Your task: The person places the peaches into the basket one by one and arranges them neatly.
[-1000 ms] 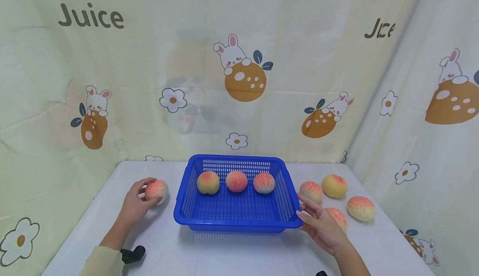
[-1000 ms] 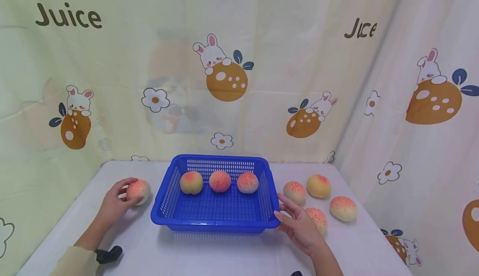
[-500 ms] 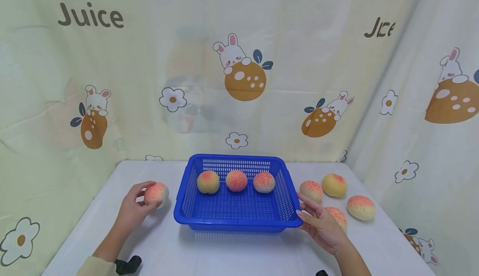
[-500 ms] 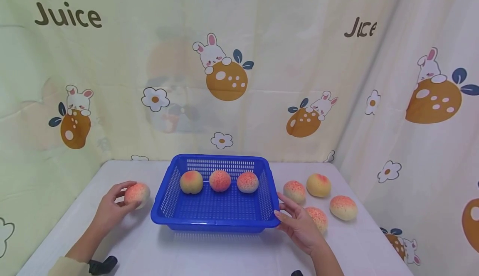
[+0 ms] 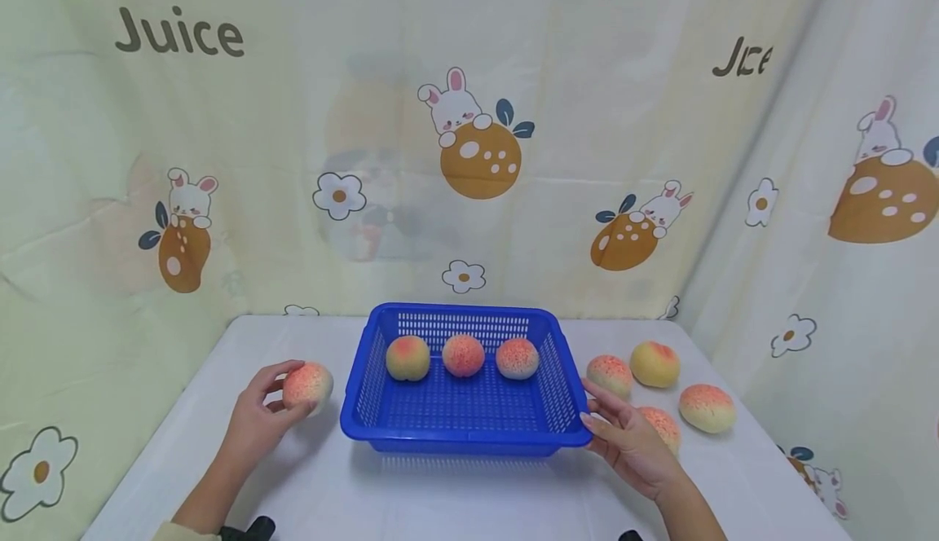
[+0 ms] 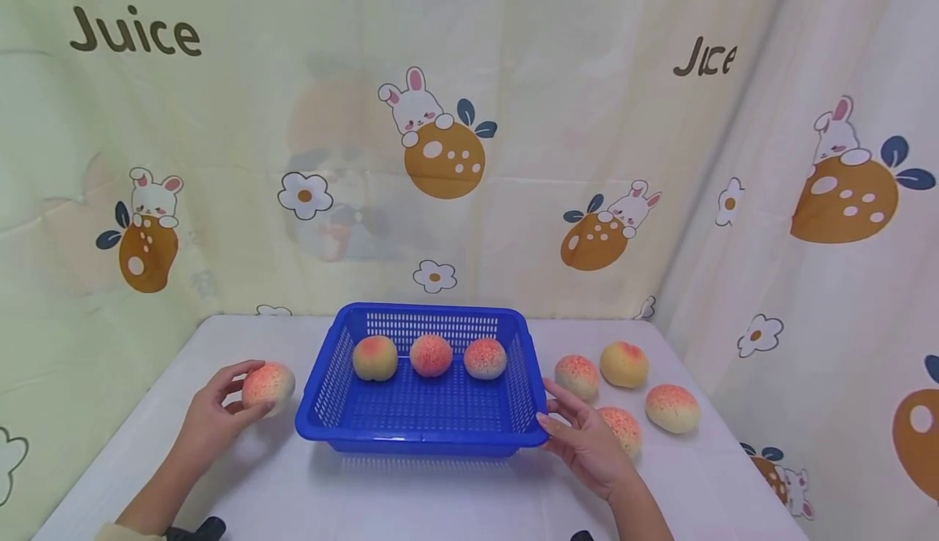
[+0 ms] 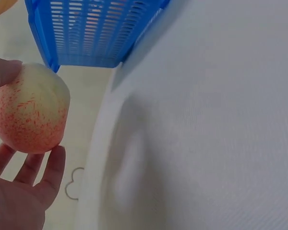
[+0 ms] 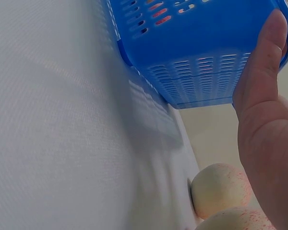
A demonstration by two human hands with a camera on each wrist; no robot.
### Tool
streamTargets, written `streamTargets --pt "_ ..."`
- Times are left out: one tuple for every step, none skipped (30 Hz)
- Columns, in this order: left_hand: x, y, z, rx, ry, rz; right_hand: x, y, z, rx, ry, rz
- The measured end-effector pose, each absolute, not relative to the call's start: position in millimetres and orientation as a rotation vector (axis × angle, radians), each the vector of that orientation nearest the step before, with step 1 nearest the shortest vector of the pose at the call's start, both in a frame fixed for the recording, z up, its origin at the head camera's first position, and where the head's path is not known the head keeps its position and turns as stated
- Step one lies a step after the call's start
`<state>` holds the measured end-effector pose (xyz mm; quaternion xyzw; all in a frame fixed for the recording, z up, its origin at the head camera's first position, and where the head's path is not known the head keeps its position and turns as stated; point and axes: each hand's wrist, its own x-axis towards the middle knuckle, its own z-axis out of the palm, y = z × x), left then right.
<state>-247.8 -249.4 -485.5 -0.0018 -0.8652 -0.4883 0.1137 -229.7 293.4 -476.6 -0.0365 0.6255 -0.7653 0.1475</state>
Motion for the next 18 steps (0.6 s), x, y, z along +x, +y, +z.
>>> streamTargets --pt "-246.5 -248.5 -484.2 -0.009 -2.538 -1.436 -229.7 293.4 -476.9 -0.104 1.797 -2.201" --pt "-245.2 -247.6 -482.8 -0.012 -2.536 -1.438 -229.7 293.4 -477.1 -0.104 1.795 -2.202" --pt "-244.0 -246.7 -481.4 -0.014 -2.534 -1.441 -229.7 293.4 -477.2 -0.105 1.794 -2.201" --pt "-242.8 -245.8 -480.1 -0.016 -2.532 -1.440 -229.7 293.3 -477.4 -0.103 1.793 -2.202" --pt "-241.8 -245.0 -478.8 -0.017 -2.531 -1.441 -229.6 293.3 -477.4 -0.103 1.794 -2.202" --pt "-240.9 -244.2 -477.3 -0.016 -2.529 -1.439 -229.5 293.4 -477.4 -0.099 1.795 -2.203" --pt "-240.0 -243.4 -476.0 -0.015 -2.526 -1.438 -229.4 293.4 -477.4 -0.096 1.797 -2.203" --pt "-239.1 -242.6 -474.5 -0.011 -2.523 -1.439 -229.3 293.4 -477.3 -0.095 1.799 -2.203" --pt "-238.1 -241.9 -473.4 -0.005 -2.522 -1.438 -229.3 293.3 -477.2 -0.094 1.802 -2.203" --pt "-237.1 -241.2 -472.2 0.001 -2.520 -1.436 -229.2 293.3 -477.1 -0.093 1.802 -2.203" --pt "-236.1 -240.6 -471.1 0.008 -2.515 -1.437 -229.3 293.2 -477.0 -0.095 1.802 -2.202" --pt "-235.0 -239.9 -469.9 0.016 -2.512 -1.437 -229.4 293.2 -476.9 -0.097 1.800 -2.202" --pt "-234.0 -239.3 -469.0 0.022 -2.508 -1.436 -229.5 293.2 -476.8 -0.100 1.798 -2.202" --pt "-233.0 -238.8 -468.0 0.025 -2.502 -1.436 -229.6 293.3 -476.7 -0.102 1.793 -2.203" --pt "-232.1 -238.2 -467.2 0.027 -2.495 -1.433 -229.7 293.4 -476.6 -0.105 1.790 -2.203" --pt "-231.2 -237.4 -466.1 0.025 -2.486 -1.430 -229.7 293.6 -476.5 -0.110 1.787 -2.202" --pt "-230.5 -236.6 -465.0 0.023 -2.478 -1.426 -229.7 293.9 -476.5 -0.114 1.784 -2.202" --pt "-229.7 -235.7 -463.9 0.018 -2.469 -1.421 -229.5 294.1 -476.4 -0.115 1.782 -2.203"
